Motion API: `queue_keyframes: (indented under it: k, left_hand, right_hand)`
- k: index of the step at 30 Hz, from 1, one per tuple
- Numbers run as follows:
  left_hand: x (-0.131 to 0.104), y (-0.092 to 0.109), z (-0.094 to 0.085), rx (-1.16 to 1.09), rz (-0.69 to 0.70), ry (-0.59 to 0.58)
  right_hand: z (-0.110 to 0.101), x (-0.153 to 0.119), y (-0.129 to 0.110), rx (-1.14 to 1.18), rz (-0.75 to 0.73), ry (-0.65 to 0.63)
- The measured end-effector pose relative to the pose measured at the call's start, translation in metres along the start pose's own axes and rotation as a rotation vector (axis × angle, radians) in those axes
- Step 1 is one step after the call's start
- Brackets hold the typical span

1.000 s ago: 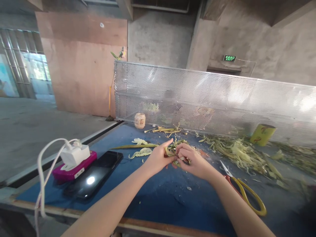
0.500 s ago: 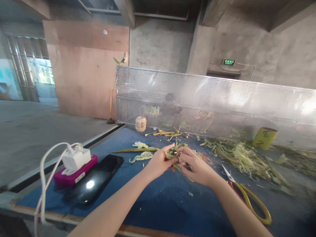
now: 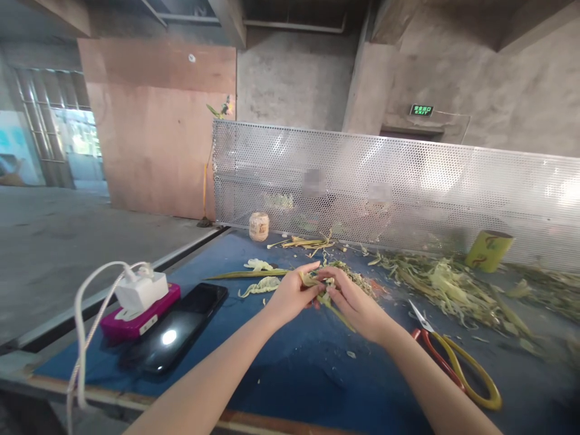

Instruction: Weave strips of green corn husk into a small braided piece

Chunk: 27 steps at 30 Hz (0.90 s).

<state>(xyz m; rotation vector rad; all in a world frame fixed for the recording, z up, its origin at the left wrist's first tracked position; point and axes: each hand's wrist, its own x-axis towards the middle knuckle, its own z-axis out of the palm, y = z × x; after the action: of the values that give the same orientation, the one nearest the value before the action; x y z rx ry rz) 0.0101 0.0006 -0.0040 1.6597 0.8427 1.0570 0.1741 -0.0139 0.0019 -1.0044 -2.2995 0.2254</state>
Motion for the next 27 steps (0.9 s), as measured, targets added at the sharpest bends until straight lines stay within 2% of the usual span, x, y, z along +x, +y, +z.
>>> queue_keyframes:
  k: [6, 12, 16, 19, 22, 27]
  left_hand:
    - [-0.001, -0.001, -0.001, 0.058, 0.027, 0.046]
    - [-0.002, 0.001, 0.0, 0.11, 0.04, -0.005]
    - [0.0, -0.002, 0.0, 0.045, 0.052, -0.001]
    - [0.002, -0.005, 0.0, -0.038, 0.027, 0.005]
    - [0.004, -0.007, 0.001, -0.127, -0.012, 0.01]
    - [0.007, -0.007, 0.002, -0.202, 0.004, -0.006]
  right_hand:
    - [0.001, 0.0, 0.005, -0.206, -0.106, -0.019]
    - [-0.001, 0.0, 0.004, -0.275, -0.14, -0.039]
    - [0.0, -0.002, -0.001, -0.329, -0.146, -0.125]
    - [0.002, -0.005, -0.006, -0.402, -0.187, -0.141]
    - [0.008, -0.004, -0.007, -0.518, -0.227, -0.092]
    - [0.007, 0.002, -0.007, -0.748, -0.275, 0.1]
